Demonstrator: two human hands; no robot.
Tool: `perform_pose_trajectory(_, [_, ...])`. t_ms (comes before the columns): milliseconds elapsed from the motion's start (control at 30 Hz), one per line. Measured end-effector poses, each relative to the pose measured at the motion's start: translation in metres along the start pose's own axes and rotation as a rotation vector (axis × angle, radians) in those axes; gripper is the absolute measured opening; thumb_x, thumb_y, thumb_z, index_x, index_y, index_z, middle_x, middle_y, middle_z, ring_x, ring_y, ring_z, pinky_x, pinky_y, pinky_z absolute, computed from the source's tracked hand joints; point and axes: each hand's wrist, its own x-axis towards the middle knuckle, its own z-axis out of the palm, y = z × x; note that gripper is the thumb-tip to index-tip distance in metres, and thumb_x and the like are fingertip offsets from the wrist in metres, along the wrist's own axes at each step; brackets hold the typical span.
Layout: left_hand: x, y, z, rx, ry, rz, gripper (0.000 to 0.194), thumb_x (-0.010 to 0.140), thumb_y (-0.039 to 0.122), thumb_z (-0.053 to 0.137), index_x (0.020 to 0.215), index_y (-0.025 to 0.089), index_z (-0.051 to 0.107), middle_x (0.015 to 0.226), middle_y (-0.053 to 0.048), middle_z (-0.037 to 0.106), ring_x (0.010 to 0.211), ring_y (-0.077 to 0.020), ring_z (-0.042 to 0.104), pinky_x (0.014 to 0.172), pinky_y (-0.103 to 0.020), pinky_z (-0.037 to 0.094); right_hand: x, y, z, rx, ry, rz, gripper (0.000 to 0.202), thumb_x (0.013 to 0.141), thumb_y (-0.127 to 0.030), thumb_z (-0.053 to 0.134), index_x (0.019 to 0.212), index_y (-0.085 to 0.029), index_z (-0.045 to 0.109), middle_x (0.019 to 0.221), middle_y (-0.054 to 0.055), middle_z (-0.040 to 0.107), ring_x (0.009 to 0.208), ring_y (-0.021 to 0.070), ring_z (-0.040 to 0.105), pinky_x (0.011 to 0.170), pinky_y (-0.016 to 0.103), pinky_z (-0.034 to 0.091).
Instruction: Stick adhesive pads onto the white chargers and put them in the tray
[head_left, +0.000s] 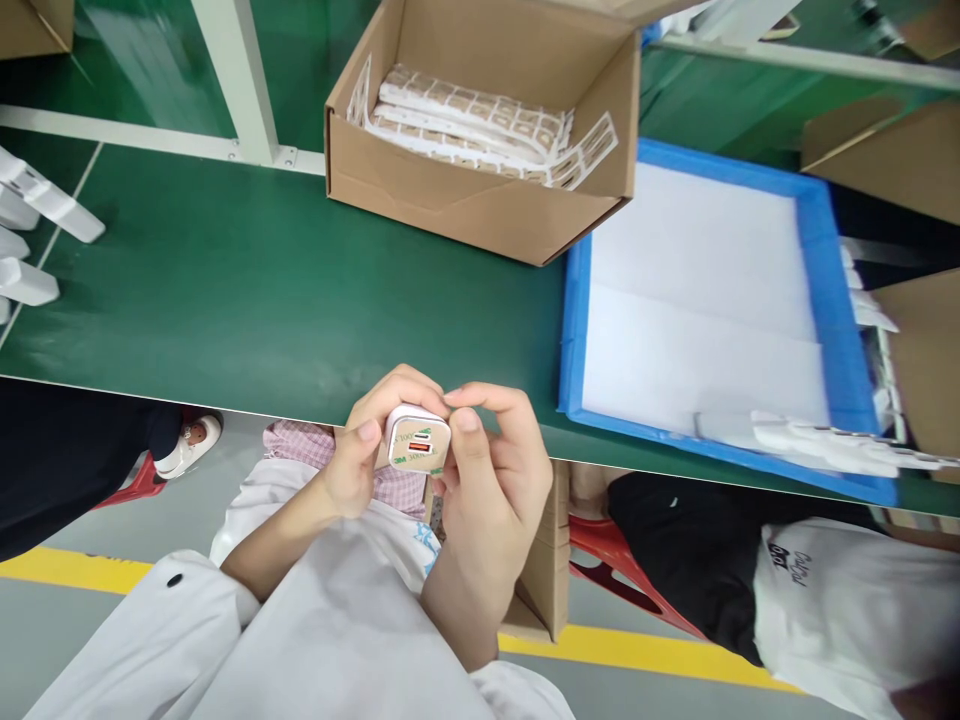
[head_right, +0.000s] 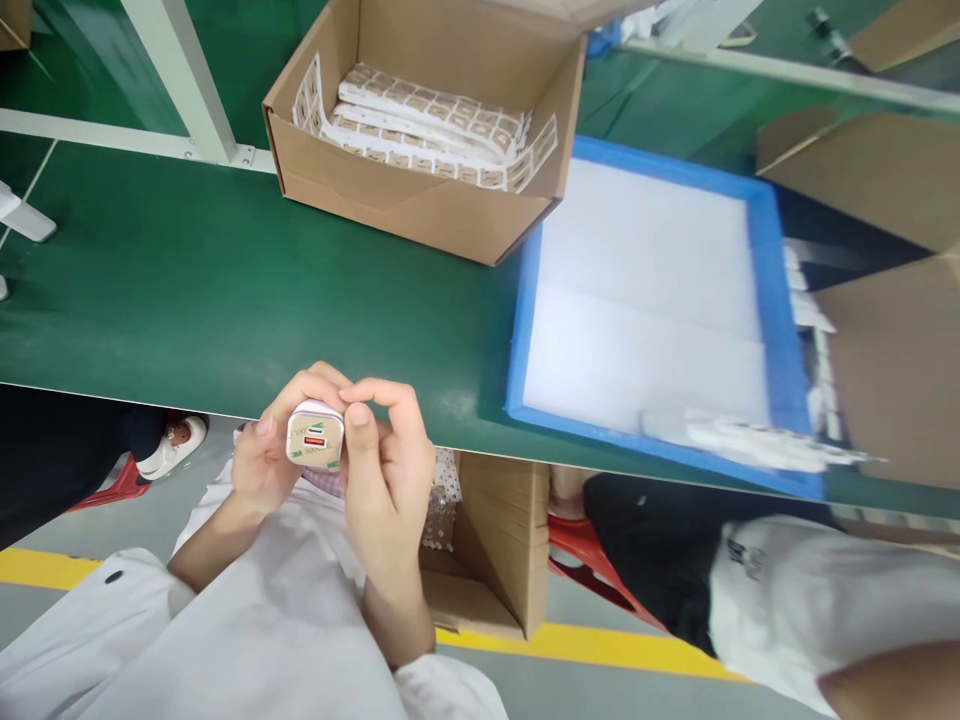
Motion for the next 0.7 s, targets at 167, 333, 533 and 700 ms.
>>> perform_pose_trajectory(167, [-0.0012, 0.0001, 0.0001, -0.062, -0.016, -0.023, 0.047, 0.102, 0.061, 0.036, 0.105, 0.022, 0.063, 0.100, -0.006, 0.055, 0.081, -0.0217, 0.061, 0.064, -0.035, 0.056, 0.0003, -0.0013, -0.0007, 0.049, 0.002, 0.019, 0.020, 0.104, -0.044, 0.066, 0.097, -0.026, 0.064, 0.057, -0.010, 0.037, 0.041, 0.0072, 0.030, 0.038, 0.019, 0.024])
perform_pose_trajectory(333, [-0.0006, -0.0010, -0.0006, -0.086, -0.040, -0.029, 0.048, 0.101, 0.063, 0.037, 0.107, 0.022, 0.062, 0.102, -0.006, 0.054, 0.078, -0.0196, 0.061, 0.061, -0.032, 0.056, -0.0002, -0.0009, -0.0008, 0.054, 0.026, 0.010, 0.017, 0.105, -0.040, 0.065, 0.096, -0.025, 0.065, 0.057, -0.009, 0.040, 0.040, 0.0069, 0.031, 0.038, 0.019, 0.023])
perform_pose_trajectory(533, [0.0008, 0.0039, -0.0013, -0.062, -0.009, -0.061, 0.052, 0.100, 0.067, 0.040, 0.103, 0.021, 0.064, 0.100, -0.005, 0.056, 0.078, -0.0197, 0.061, 0.066, -0.033, 0.056, -0.0001, -0.0003, -0.0018, 0.069, 0.012, -0.020, 0.015, 0.106, -0.038, 0.064, 0.098, -0.026, 0.067, 0.053, -0.010, 0.040, 0.039, 0.0075, 0.031, 0.036, 0.019, 0.026])
perform_pose_trajectory(700, [-0.0016, 0.0064, -0.0027, -0.079, 0.037, -0.086, 0.049, 0.097, 0.066, 0.050, 0.101, 0.020, 0.067, 0.099, -0.005, 0.058, 0.073, -0.0170, 0.057, 0.057, -0.027, 0.048, -0.0001, 0.0005, -0.0015, 0.142, -0.006, -0.033, 0.013, 0.106, -0.034, 0.063, 0.096, -0.026, 0.068, 0.051, -0.011, 0.043, 0.038, 0.0078, 0.032, 0.039, 0.018, 0.032])
